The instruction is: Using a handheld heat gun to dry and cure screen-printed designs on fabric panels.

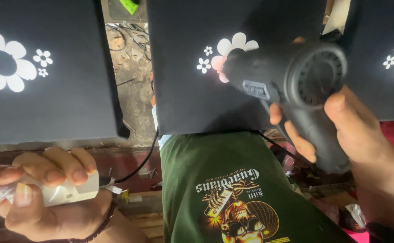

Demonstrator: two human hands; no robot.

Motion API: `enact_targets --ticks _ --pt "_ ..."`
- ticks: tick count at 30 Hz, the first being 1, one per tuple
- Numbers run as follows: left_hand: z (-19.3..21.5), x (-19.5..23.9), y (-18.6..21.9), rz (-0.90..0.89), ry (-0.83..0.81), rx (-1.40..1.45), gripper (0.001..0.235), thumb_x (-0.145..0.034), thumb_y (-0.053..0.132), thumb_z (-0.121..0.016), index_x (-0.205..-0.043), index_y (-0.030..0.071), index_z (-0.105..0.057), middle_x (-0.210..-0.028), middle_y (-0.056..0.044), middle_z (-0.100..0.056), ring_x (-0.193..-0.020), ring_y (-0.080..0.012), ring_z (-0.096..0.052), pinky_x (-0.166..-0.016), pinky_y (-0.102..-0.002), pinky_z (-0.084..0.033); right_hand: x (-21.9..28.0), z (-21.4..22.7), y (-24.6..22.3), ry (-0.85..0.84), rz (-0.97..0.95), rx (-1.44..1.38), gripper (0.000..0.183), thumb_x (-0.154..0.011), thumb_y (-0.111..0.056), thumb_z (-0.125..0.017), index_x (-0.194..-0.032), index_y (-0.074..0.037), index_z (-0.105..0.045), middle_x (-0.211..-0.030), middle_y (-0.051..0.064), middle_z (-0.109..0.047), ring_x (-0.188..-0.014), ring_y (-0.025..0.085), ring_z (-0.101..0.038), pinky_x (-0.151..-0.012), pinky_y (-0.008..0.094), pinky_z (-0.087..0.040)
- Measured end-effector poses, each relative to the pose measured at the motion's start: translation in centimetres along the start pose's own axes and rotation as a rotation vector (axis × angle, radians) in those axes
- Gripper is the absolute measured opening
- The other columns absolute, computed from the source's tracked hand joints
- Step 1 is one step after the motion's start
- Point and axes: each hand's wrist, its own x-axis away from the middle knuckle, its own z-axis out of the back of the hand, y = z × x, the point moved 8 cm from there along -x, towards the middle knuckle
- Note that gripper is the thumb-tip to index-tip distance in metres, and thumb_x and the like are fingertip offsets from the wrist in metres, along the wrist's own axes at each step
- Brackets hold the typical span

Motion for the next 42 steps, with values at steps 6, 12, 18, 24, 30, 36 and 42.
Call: enact_targets --ticks 6,12,18,24,30,36,42 --pt "0.1 0.3 -0.2 -0.004 -0.011 0.026 0.016 -0.108 0.016 -0.048 -0.121 0.023 -0.055 -0.087 0.002 -0.057 -0.065 -0.0175 -0.053 -0.061 -0.035 -0.05 0.5 -0.3 -0.2 -0.051 -0.026 0.011 0.084 -0.098 -0.063 -0.067 -0.16 -0.024 -0.026 -0.098 0.016 -0.065 -0.041 0.01 -0.052 -0.034 0.02 -0.044" --pt "0.4 0.9 -0.1 0.012 0.017 0.02 0.016 -0.108 0.018 -0.049 -0.121 0.024 -0.055 -0.085 0.001 -0.054 -0.064 -0.0185 -0.051 -0.058 -0.036 -0.046 0.1 0.0 0.3 0.004 -0.077 0.011 0.092 -0.091 -0.068 -0.072 -0.156 -0.019 -0.031 -0.097 0.016 -0.065 -0.044 0.01 -0.05 -0.033 0.021 -0.041" --pt "1.0 1.7 0.1 -0.021 0.012 0.055 0.018 -0.109 0.022 -0.047 -0.124 0.022 -0.057 -0.087 -0.002 -0.053 -0.064 -0.0189 -0.051 -0.059 -0.036 -0.047 0.0 -1.2 -0.9 0.078 -0.046 0.089 0.066 -0.093 -0.061 -0.061 -0.125 -0.004 -0.053 -0.096 0.012 -0.068 -0.042 0.008 -0.049 -0.033 0.021 -0.036" --pt "1.5 2.1 0.1 -0.034 0.01 0.054 0.019 -0.11 0.024 -0.047 -0.126 0.023 -0.058 -0.087 0.001 -0.054 -0.065 -0.0182 -0.052 -0.06 -0.036 -0.048 -2.0 -0.5 -0.1 -0.141 0.028 0.073 0.07 -0.099 -0.062 -0.062 -0.139 -0.009 -0.041 -0.097 0.013 -0.068 -0.037 0.012 -0.051 -0.029 0.022 -0.043" --pt "1.1 2.3 0.3 -0.04 0.028 0.038 0.017 -0.111 0.03 -0.053 -0.126 0.023 -0.057 -0.087 0.002 -0.053 -0.066 -0.0168 -0.05 -0.062 -0.035 -0.049 -1.7 -2.9 -0.1 -0.309 -0.022 0.023 0.072 -0.101 -0.062 -0.064 -0.138 -0.008 -0.035 -0.097 0.013 -0.066 -0.037 0.009 -0.051 -0.03 0.021 -0.04" --pt "1.3 2.5 0.6 -0.048 0.037 0.029 0.016 -0.111 0.023 -0.047 -0.125 0.023 -0.055 -0.087 0.0 -0.052 -0.065 -0.0175 -0.05 -0.061 -0.036 -0.048 -1.6 -1.7 -0.6 -0.215 -0.061 -0.004 0.071 -0.097 -0.055 -0.073 -0.144 -0.015 -0.037 -0.097 0.015 -0.068 -0.042 0.013 -0.059 -0.031 0.022 -0.047" --pt "0.8 2.0 0.0 -0.064 -0.004 0.13 0.02 -0.105 0.014 -0.046 -0.122 0.019 -0.056 -0.086 -0.004 -0.056 -0.065 -0.0208 -0.056 -0.057 -0.037 -0.05 -2.2 -2.3 -0.4 -0.261 -0.033 0.018 0.074 -0.098 -0.06 -0.068 -0.138 -0.007 -0.035 -0.099 0.016 -0.066 -0.039 0.013 -0.052 -0.031 0.023 -0.043"
